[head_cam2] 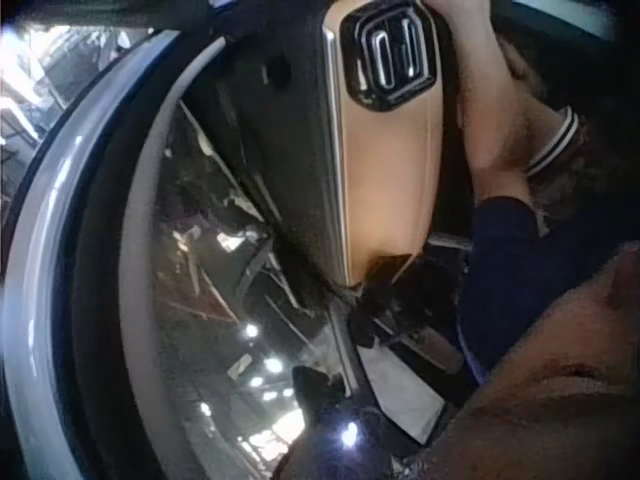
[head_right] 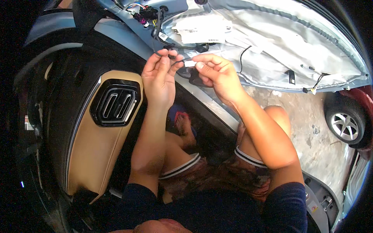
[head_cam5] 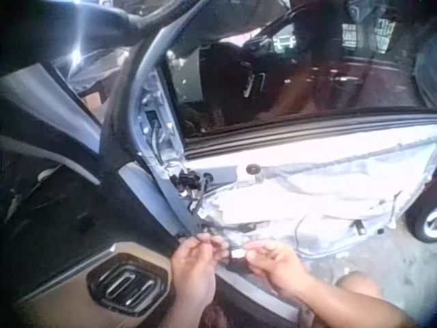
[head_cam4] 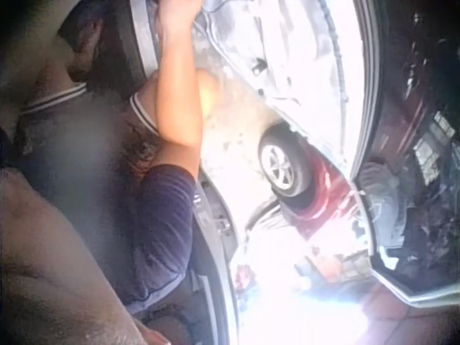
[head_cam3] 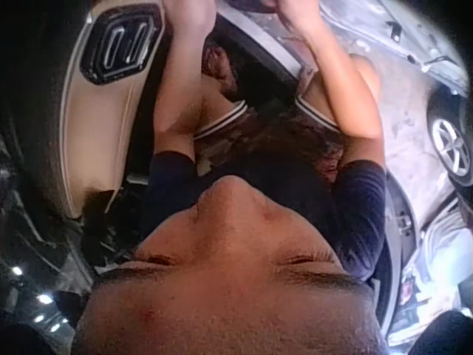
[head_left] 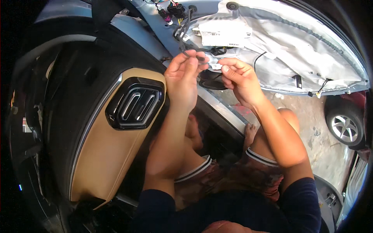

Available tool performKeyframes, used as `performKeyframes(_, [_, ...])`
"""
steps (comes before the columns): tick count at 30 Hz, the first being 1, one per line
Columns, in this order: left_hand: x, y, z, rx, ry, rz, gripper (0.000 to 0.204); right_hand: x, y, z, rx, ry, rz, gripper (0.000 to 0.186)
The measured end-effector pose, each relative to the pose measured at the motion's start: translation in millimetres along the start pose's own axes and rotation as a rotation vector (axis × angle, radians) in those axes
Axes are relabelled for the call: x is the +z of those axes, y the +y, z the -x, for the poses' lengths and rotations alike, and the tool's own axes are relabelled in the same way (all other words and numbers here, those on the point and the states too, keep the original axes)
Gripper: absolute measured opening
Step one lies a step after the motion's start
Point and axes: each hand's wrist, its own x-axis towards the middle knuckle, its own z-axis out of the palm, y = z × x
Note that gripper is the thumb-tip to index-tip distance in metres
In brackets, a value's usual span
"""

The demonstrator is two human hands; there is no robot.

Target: The person manipulates the interior door panel of a car and handles small electronic components and wiring inside the door frame.

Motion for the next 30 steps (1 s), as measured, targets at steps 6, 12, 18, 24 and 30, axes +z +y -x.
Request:
performKeyframes(6, [5.0, -0.3, 6.3, 0.085, -0.139, -0.124, 0.022, -1.7, -1.2, -6.7, 0.044, -0.062, -0.179, 0.017])
performKeyframes(12, [5.1, 2.2, 6.4, 0.075, -0.121, -0.105, 0.021, -1.3, 1.4, -10.5, 0.045, -0.093, -0.226, 0.018])
performKeyframes(18, [7.2, -2.7, 7.4, 0.105, -0.059, -0.225, 0.021, -3.8, 3.5, -11.0, -0.067, -0.025, -0.111, 0.018])
performKeyframes(24, [5.6, -7.5, 5.8, 0.135, 0.013, -0.337, 0.021, 0.6, 1.1, -12.3, -0.41, 0.043, 0.222, 0.017])
performKeyframes(30, [3.0, -10.7, 3.7, 0.087, 0.002, -0.288, 0.021, 3.0, -5.3, -6.8, -0.501, 0.097, 0.504, 0.015])
